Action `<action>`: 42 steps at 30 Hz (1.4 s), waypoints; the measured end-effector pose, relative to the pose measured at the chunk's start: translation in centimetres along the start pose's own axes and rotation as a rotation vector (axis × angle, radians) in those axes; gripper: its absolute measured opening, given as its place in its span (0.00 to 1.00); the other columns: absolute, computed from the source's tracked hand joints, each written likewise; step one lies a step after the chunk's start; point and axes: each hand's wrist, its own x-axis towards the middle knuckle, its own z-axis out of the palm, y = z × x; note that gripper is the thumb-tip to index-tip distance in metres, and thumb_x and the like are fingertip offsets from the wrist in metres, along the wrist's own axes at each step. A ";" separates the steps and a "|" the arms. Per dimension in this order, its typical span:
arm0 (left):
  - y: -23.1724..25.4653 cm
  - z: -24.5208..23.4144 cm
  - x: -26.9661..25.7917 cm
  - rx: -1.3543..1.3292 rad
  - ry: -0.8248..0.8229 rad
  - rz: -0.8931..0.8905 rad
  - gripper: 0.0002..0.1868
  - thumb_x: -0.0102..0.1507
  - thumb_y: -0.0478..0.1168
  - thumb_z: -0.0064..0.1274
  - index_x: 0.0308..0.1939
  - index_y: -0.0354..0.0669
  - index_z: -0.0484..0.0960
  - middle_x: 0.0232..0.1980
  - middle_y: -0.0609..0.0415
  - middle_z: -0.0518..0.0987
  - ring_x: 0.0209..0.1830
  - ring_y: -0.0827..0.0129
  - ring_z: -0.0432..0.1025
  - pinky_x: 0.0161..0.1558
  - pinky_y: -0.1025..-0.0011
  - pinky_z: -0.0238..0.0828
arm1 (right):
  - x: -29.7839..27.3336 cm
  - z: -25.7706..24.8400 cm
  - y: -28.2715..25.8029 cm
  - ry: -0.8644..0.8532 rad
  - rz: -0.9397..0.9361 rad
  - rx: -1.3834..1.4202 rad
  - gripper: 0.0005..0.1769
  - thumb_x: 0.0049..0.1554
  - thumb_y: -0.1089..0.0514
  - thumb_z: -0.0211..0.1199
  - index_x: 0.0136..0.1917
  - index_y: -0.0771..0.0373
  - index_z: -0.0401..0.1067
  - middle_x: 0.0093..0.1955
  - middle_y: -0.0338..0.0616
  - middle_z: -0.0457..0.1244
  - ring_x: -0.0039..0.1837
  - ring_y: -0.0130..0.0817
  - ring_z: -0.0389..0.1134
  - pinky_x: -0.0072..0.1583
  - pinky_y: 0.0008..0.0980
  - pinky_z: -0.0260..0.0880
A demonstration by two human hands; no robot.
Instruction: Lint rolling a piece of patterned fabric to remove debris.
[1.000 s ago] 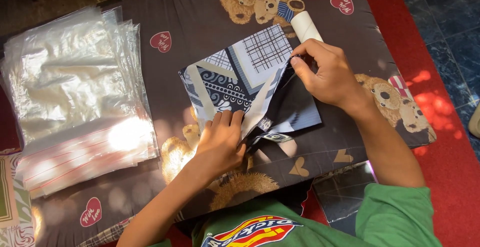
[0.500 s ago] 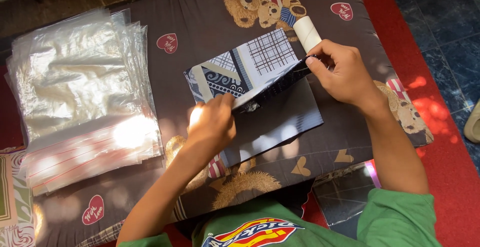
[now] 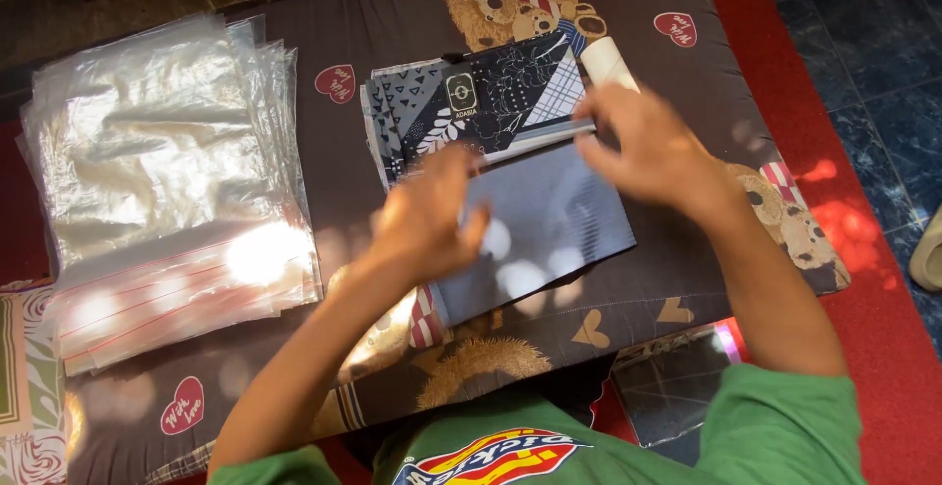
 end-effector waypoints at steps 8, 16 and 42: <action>-2.3 9.9 -6.7 0.168 0.172 0.509 0.29 0.50 0.56 0.62 0.48 0.48 0.71 0.42 0.55 0.64 0.43 0.57 0.63 0.41 0.63 0.61 | -10.5 2.5 -1.9 -0.476 0.127 -0.142 0.29 0.47 0.63 0.61 0.64 0.59 0.70 0.61 0.46 0.61 0.64 0.48 0.60 0.62 0.45 0.65; -2.8 11.3 -6.3 0.163 0.290 0.492 0.31 0.51 0.59 0.61 0.49 0.46 0.70 0.40 0.54 0.63 0.41 0.58 0.63 0.40 0.64 0.59 | -12.9 6.8 2.2 0.180 -0.114 -0.090 0.14 0.55 0.71 0.57 0.50 0.58 0.76 0.47 0.36 0.67 0.52 0.38 0.70 0.55 0.32 0.71; -8.6 6.1 -8.5 0.335 0.252 0.165 0.18 0.61 0.40 0.49 0.56 0.48 0.80 0.40 0.50 0.78 0.33 0.54 0.78 0.33 0.61 0.77 | -8.6 0.7 -2.3 0.250 0.363 0.635 0.10 0.66 0.72 0.46 0.57 0.73 0.66 0.46 0.58 0.66 0.32 0.48 0.73 0.35 0.41 0.77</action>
